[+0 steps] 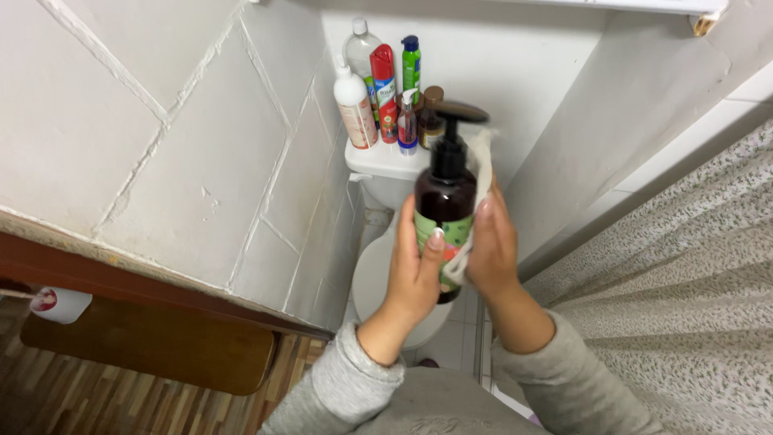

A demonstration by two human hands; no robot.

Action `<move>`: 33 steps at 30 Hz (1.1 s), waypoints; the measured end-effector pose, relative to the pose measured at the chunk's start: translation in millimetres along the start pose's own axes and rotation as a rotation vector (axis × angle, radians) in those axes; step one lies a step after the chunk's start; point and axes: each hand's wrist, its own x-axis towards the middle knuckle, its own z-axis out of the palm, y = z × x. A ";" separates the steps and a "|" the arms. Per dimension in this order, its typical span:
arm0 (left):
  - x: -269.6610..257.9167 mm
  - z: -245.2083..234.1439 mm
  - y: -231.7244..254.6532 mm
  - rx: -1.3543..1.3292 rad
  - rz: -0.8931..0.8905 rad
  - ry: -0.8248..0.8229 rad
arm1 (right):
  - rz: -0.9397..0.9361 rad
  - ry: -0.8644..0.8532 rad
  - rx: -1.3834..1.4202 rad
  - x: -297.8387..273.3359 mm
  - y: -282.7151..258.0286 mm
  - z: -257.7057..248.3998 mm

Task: The person wipes several bottles of personal care products using a white cloth, picking each one up from the top of the toilet and placing it on a nearby shelf.

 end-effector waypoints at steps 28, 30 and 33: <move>56.6 -114.7 -27.2 -0.595 -0.391 0.067 | 0.694 -0.042 0.949 26.7 21.0 9.7; 54.1 -123.7 -29.7 -0.509 -0.344 -0.003 | 0.754 -0.063 1.009 36.8 26.8 7.5; 50.9 -138.0 -32.3 -0.541 -0.400 -0.094 | 0.891 0.111 1.165 49.1 22.9 6.3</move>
